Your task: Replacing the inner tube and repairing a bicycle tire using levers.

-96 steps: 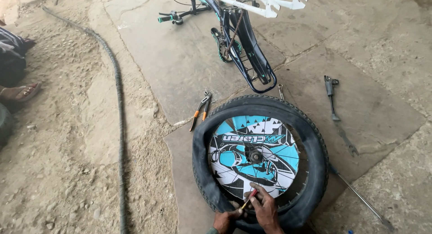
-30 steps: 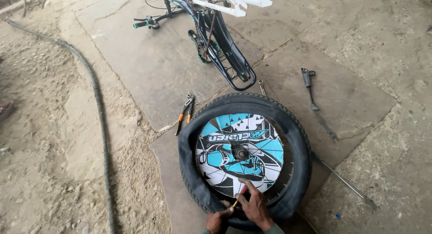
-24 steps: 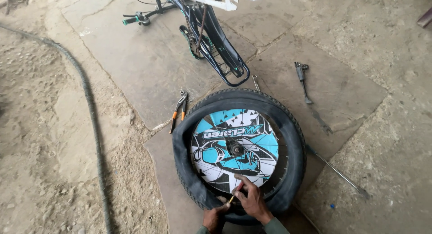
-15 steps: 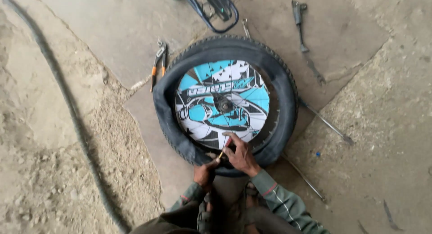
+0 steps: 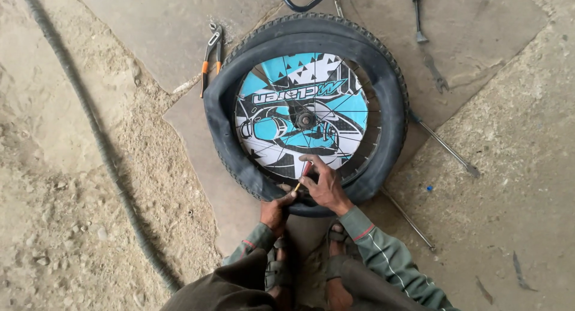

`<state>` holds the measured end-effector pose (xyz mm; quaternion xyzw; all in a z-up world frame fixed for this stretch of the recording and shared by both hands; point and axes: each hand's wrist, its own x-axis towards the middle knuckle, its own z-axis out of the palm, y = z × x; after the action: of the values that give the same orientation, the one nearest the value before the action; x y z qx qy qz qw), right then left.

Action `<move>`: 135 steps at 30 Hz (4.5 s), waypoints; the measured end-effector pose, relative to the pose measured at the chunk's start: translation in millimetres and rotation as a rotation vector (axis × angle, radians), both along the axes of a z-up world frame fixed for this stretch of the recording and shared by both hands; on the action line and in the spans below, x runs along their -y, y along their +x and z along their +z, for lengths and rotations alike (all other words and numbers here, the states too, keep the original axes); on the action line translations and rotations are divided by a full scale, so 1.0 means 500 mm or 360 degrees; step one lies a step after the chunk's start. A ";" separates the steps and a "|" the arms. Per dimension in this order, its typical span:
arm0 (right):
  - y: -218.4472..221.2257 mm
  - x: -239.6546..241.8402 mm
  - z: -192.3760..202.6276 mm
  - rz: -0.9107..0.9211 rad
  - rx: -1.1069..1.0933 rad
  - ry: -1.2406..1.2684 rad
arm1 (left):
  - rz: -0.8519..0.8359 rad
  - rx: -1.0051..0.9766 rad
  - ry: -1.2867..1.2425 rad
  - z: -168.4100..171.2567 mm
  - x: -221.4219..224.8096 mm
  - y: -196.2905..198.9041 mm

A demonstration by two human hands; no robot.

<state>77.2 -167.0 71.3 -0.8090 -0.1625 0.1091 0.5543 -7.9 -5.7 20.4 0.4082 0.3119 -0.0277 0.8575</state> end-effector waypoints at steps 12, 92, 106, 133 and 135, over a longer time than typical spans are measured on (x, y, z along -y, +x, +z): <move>-0.003 -0.004 -0.011 0.0020 0.0010 -0.0094 | -0.0011 -0.0012 -0.0007 0.002 -0.002 0.001; -0.098 0.223 0.034 0.0036 0.0659 -0.0603 | -0.0675 0.0173 0.0345 0.023 -0.054 -0.027; -0.010 0.158 0.029 -0.0136 0.1221 -0.0787 | -0.1233 0.0449 0.2217 0.060 -0.019 -0.048; -0.026 0.051 -0.064 0.0114 0.0876 -0.0779 | -0.1331 0.0892 0.3060 0.096 -0.015 0.004; -0.025 0.053 -0.059 0.0179 0.0902 -0.0783 | -0.1376 0.0842 0.3092 0.097 -0.016 -0.001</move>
<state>64.4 -193.6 41.7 -0.9059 -0.3223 -0.0530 0.2696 -8.6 2.5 68.9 0.9782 -0.1627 0.0200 0.1278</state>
